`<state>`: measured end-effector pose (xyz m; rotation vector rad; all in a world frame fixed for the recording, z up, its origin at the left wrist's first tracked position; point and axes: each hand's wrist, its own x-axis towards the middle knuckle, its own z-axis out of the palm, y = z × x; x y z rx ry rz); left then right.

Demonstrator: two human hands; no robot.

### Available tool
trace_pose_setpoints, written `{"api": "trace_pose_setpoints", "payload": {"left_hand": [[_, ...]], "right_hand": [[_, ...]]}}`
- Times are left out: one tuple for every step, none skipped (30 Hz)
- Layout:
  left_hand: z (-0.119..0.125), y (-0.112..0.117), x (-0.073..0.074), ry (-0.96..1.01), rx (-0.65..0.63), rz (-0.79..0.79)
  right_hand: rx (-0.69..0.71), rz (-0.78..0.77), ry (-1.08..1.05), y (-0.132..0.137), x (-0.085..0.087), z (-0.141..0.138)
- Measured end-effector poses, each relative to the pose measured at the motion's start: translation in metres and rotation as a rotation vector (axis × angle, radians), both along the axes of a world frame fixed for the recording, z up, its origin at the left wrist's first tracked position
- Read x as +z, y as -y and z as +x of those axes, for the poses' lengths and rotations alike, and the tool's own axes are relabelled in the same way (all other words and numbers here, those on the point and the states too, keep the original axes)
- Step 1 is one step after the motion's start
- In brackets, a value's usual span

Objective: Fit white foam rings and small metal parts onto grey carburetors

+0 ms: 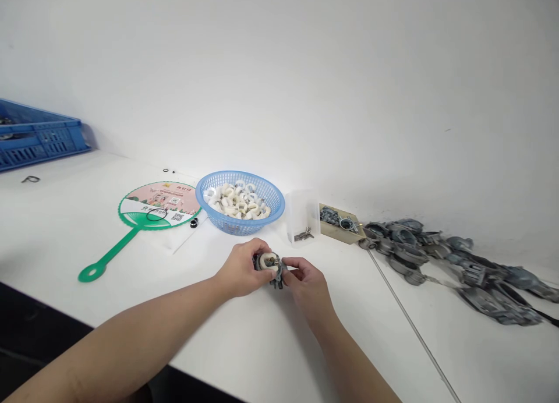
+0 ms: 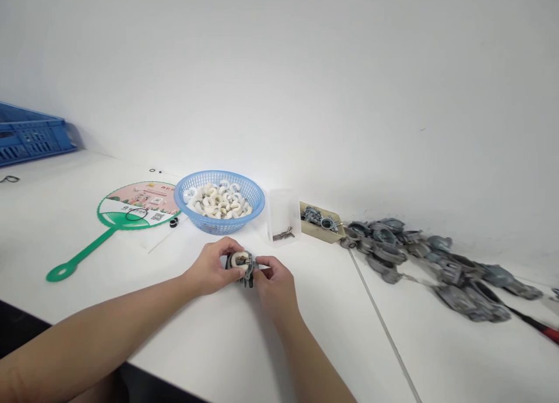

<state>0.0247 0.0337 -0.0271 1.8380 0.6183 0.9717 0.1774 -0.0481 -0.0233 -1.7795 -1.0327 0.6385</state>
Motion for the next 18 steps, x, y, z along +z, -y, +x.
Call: {"api": "trace_pose_setpoints", "payload": {"left_hand": [[0.0,0.0004,0.0,0.005,0.001,-0.009],[0.0001,0.0009,0.0,0.01,0.0,-0.02],[0.0002,0.0014,0.0,0.016,-0.003,-0.034],[0.0003,0.0018,0.0,0.023,-0.006,-0.049],[0.0006,0.0023,0.0,0.031,-0.01,-0.067],[0.0009,0.0026,0.0,0.039,-0.013,-0.084],[0.0013,0.0027,-0.0002,0.047,-0.014,-0.1],[0.0017,0.0027,-0.0005,0.055,-0.015,-0.114],[0.0022,0.0026,-0.0009,0.062,-0.017,-0.127],[0.0028,0.0022,-0.0013,0.069,-0.019,-0.14],[0.0034,0.0018,-0.0019,0.075,-0.023,-0.153],[0.0041,0.0014,-0.0024,0.082,-0.028,-0.167],[0.0047,0.0009,-0.0031,0.088,-0.034,-0.183],[0.0054,0.0005,-0.0037,0.093,-0.039,-0.199],[0.0061,0.0001,-0.0042,0.099,-0.041,-0.214],[0.0067,-0.0003,-0.0048,0.104,-0.042,-0.227],[0.0072,-0.0006,-0.0052,0.109,-0.044,-0.239],[0.0077,-0.0009,-0.0056,0.116,-0.045,-0.249]], "right_hand": [[-0.005,0.001,0.005,-0.0001,0.0,-0.0002],[-0.008,0.001,0.01,-0.0002,0.0002,-0.0005],[-0.01,0.002,0.013,-0.0001,0.0005,-0.001],[-0.011,0.004,0.014,0.0,0.0009,-0.0015],[-0.012,0.003,0.016,0.0003,0.0013,-0.002],[-0.012,0.003,0.018,0.0006,0.0016,-0.0026],[-0.01,0.004,0.021,0.0009,0.0019,-0.0031],[-0.01,0.007,0.026,0.0011,0.002,-0.0035],[-0.01,0.01,0.031,0.0013,0.0018,-0.0038],[-0.011,0.014,0.035,0.0013,0.0014,-0.0041],[-0.014,0.025,0.039,0.0011,0.0007,-0.0042],[-0.016,0.039,0.04,0.0008,-0.0002,-0.0042],[-0.016,0.056,0.042,0.0004,-0.0012,-0.004],[-0.014,0.077,0.043,-0.0001,-0.0023,-0.0038],[-0.01,0.101,0.043,-0.0006,-0.0033,-0.0035],[-0.005,0.123,0.042,-0.001,-0.0042,-0.0032],[0.003,0.139,0.038,-0.0013,-0.0048,-0.0029],[0.013,0.148,0.032,-0.0013,-0.0051,-0.0027]]}}
